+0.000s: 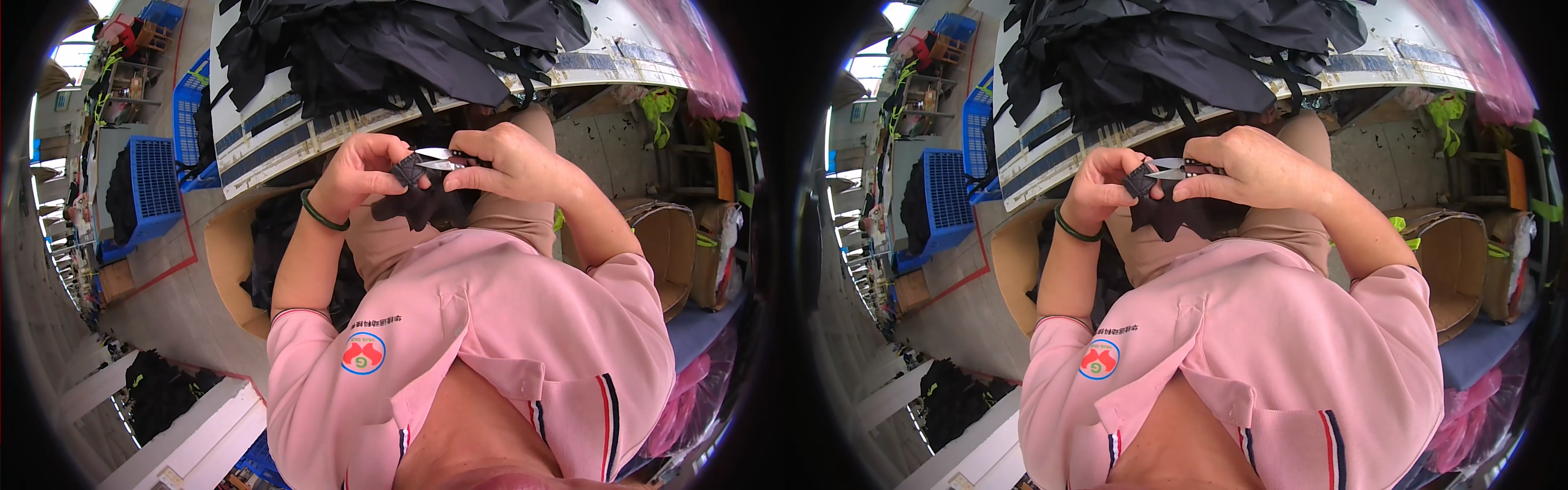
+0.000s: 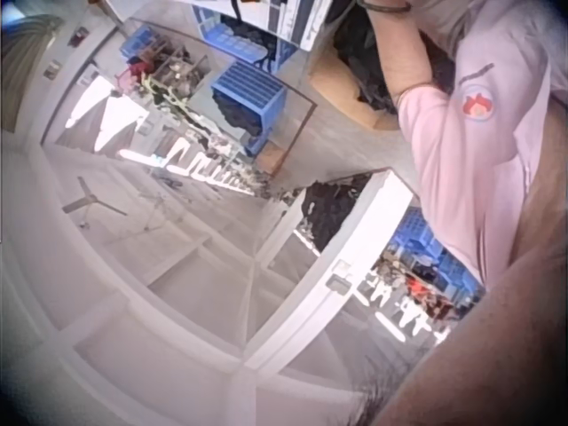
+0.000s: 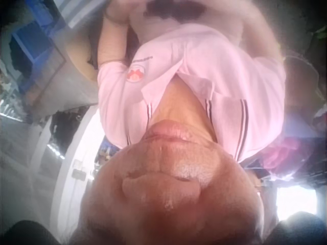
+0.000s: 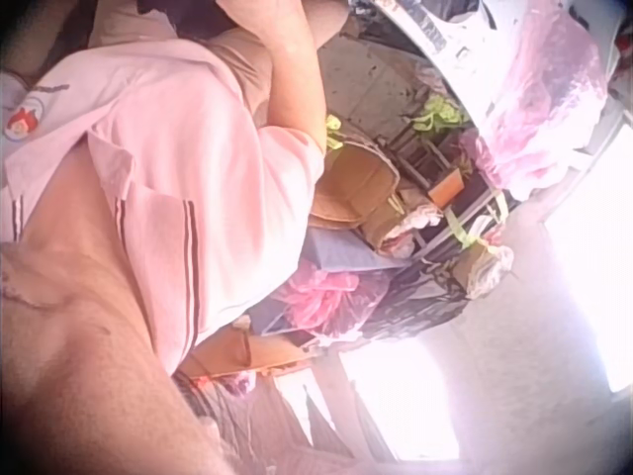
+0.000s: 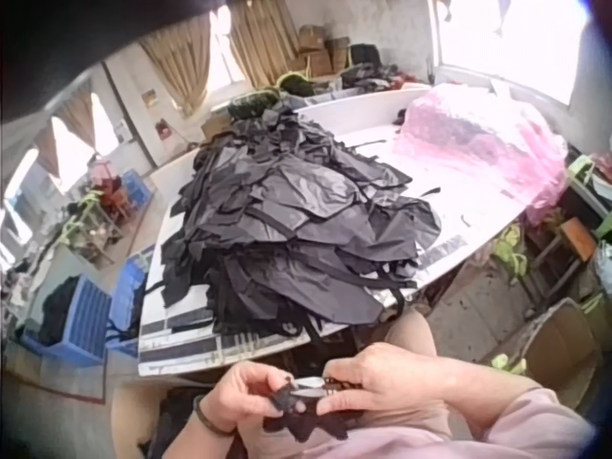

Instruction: The person sits on a low stool in a workshop, trimming loose threads and edges from black fabric pieces using small scissors. They handle the fabric one piece at a time, cutting excess material and placing the finished items into a cardboard box on the floor.

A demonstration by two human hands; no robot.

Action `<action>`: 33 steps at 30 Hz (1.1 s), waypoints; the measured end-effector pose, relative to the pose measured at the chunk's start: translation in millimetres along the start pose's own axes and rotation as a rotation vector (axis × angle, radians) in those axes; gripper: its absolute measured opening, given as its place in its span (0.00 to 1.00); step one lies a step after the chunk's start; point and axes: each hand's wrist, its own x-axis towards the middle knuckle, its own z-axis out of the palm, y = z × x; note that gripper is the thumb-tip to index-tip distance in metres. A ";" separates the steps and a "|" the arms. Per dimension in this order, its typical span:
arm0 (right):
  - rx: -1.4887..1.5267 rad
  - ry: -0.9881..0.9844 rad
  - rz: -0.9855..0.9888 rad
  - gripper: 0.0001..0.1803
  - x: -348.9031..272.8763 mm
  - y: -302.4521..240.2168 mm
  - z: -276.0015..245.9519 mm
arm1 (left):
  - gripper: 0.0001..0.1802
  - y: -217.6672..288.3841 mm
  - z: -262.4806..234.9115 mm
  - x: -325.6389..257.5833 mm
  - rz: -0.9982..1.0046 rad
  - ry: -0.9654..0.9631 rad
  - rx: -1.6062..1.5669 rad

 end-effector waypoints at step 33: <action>-0.111 -0.110 -0.116 0.24 3.4 4.7 1.7 | 0.09 0.6 -12.2 8.4 -0.214 -0.275 -0.064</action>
